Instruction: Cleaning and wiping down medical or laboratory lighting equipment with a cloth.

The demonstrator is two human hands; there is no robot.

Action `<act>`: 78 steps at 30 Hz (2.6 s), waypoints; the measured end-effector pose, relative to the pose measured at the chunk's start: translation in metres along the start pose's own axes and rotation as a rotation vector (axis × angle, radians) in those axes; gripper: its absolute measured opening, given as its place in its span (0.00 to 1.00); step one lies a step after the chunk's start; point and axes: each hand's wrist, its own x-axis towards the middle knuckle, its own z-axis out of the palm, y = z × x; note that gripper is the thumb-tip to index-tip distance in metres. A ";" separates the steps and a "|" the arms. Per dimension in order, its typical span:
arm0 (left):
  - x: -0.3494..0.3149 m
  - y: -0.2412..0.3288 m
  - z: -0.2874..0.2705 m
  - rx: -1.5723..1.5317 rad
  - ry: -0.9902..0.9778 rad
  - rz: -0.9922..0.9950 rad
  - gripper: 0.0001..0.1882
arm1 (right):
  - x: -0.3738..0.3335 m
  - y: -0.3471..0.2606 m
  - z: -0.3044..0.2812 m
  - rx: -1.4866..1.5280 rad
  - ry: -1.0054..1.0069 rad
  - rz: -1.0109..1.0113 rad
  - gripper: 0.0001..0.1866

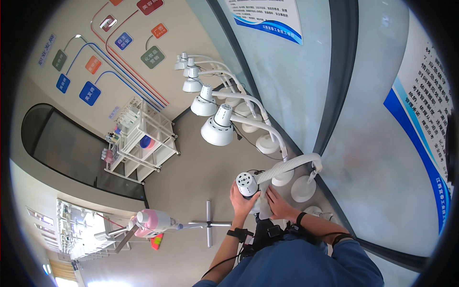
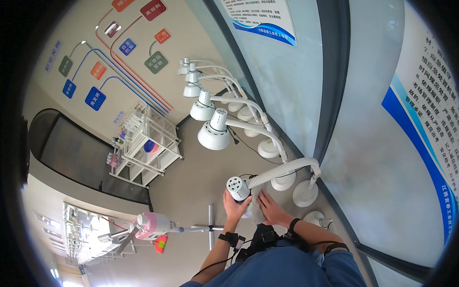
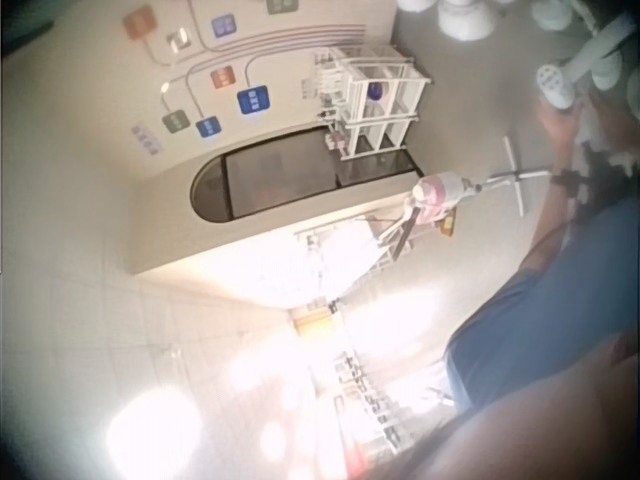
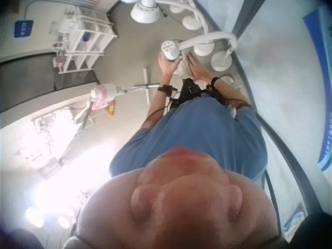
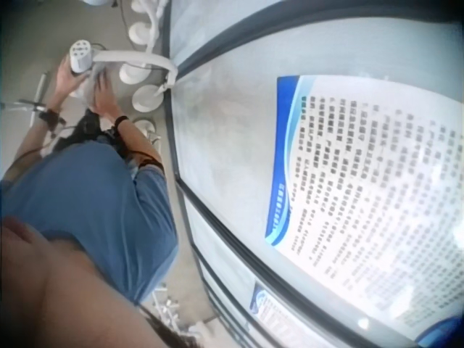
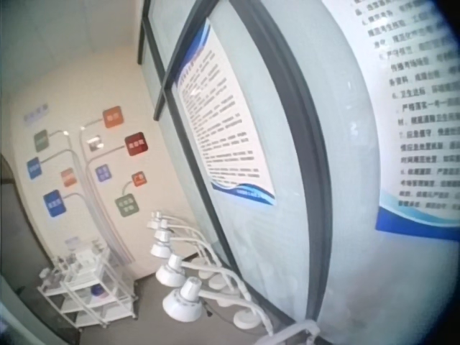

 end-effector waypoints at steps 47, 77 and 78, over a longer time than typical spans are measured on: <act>-0.031 -0.003 0.019 0.022 0.092 0.165 0.34 | 0.092 0.042 -0.136 -0.472 0.253 0.077 0.37; 0.034 -0.007 -0.016 -0.217 0.325 -0.232 0.18 | 0.071 0.051 -0.121 -0.347 0.323 0.172 0.09; 0.037 -0.010 -0.012 -0.216 0.327 -0.233 0.18 | 0.072 0.051 -0.120 -0.351 0.318 0.190 0.09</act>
